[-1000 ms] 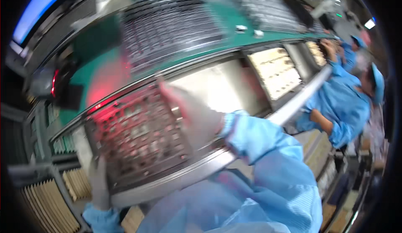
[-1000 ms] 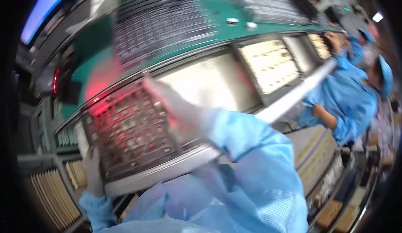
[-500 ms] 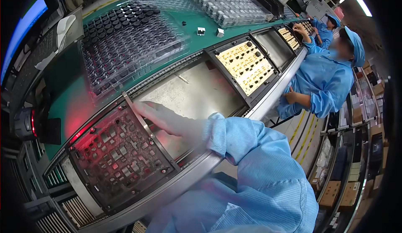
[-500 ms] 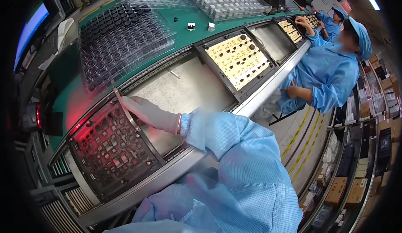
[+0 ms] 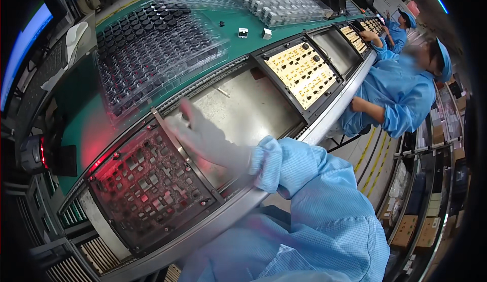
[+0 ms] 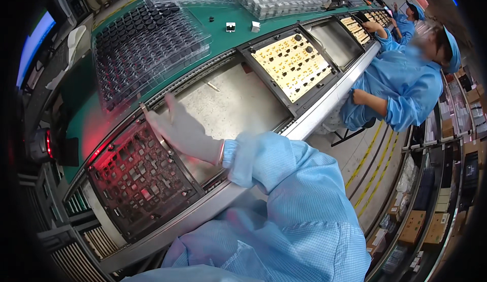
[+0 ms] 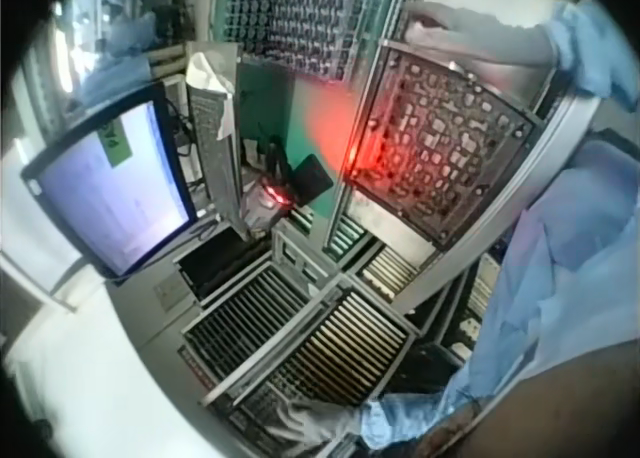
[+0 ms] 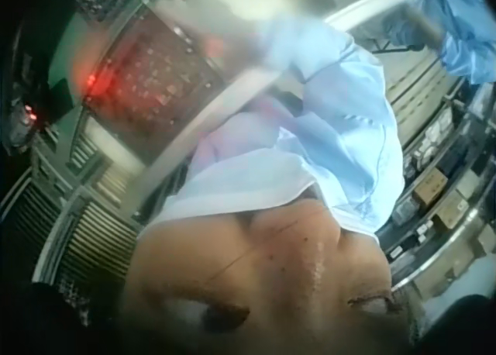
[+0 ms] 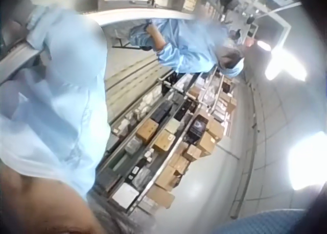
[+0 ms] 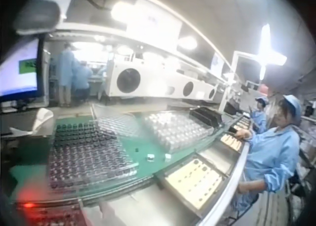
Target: The person places fixture frames onto a conveyor, loads circuit boards into the frames, inserts electronic components onto the boards, and slides the assembled units down the line before stacking remaining frames.
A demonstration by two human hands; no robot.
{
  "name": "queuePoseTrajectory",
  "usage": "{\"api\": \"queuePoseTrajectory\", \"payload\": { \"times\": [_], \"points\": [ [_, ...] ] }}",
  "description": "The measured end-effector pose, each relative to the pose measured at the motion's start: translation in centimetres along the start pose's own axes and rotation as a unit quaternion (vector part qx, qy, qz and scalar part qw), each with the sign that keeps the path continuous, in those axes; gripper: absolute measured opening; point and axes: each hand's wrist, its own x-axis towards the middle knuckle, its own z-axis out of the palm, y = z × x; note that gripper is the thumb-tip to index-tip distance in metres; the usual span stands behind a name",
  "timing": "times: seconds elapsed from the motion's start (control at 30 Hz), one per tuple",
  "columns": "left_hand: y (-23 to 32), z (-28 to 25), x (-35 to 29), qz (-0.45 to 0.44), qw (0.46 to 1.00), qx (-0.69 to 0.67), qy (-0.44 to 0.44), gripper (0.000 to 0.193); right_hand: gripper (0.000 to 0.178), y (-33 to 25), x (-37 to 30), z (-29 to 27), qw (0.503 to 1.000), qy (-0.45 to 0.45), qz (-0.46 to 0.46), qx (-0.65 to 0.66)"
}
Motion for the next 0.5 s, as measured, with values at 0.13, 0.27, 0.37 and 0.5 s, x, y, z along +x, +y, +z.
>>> {"api": "queuePoseTrajectory", "payload": {
  "times": [0.13,0.27,0.37,0.5],
  "points": [
    [2.5,1.1,-0.4,0.076,0.996,-0.035,-0.006,0.041,0.058,-1.4,-0.8,1.3,0.942,0.262,-0.210,0.002],
    [5.5,2.9,-0.3,0.193,0.978,-0.080,0.003,0.037,0.048,-7.8,-4.9,3.4,0.907,-0.179,-0.381,0.024],
    [7.9,4.1,-0.2,0.299,0.948,-0.104,0.023,0.035,0.055,-9.6,-7.6,5.9,0.914,-0.286,-0.278,0.077],
    [10.1,5.3,-0.3,0.401,0.909,-0.107,0.047,0.032,0.076,-9.8,-7.3,8.9,0.880,-0.292,-0.261,0.269]
  ]
}}
